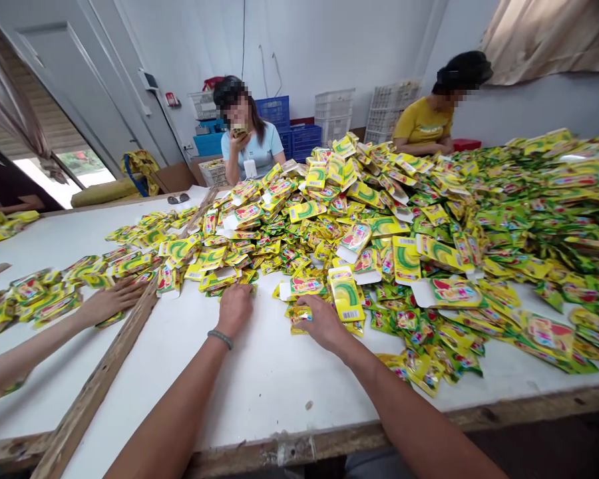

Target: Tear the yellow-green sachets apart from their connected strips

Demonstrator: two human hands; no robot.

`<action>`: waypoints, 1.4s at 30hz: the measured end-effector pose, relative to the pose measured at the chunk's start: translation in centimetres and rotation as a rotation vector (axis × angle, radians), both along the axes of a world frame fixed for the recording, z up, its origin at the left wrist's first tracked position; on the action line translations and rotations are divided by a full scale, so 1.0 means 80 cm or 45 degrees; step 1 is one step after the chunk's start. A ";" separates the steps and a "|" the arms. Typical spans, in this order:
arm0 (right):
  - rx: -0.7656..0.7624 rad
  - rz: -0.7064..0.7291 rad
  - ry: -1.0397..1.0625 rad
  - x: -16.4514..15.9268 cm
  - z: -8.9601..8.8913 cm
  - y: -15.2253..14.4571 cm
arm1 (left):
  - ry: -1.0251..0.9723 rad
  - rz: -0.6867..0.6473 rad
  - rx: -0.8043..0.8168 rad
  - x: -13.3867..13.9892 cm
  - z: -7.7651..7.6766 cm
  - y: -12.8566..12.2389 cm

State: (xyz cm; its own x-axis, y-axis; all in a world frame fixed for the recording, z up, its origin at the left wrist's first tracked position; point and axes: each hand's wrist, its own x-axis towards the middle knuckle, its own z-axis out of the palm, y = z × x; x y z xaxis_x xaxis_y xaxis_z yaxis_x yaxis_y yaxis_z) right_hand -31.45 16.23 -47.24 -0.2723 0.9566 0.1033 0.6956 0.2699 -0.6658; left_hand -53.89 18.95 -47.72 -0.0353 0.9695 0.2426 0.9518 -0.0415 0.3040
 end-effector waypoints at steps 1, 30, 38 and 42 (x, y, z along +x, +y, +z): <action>-0.030 -0.047 0.016 -0.002 0.003 0.001 | -0.084 0.042 0.004 -0.003 0.003 -0.001; -0.080 0.227 0.487 0.003 0.013 0.005 | -1.682 -0.304 -0.582 0.059 0.005 -0.047; -0.062 0.093 0.589 -0.007 -0.003 0.006 | -1.743 -0.554 -0.759 0.058 0.007 -0.055; -0.195 0.088 0.638 -0.002 0.001 0.005 | -1.753 -0.554 -0.743 0.060 0.006 -0.055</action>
State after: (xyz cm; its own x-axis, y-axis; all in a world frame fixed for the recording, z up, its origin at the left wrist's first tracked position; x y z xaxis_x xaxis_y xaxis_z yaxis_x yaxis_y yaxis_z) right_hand -31.63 16.60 -47.18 -0.2880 0.9527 0.0975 0.2661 0.1774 -0.9475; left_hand -49.10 14.56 -47.21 0.3932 0.9088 -0.1396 -0.1181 0.2005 0.9725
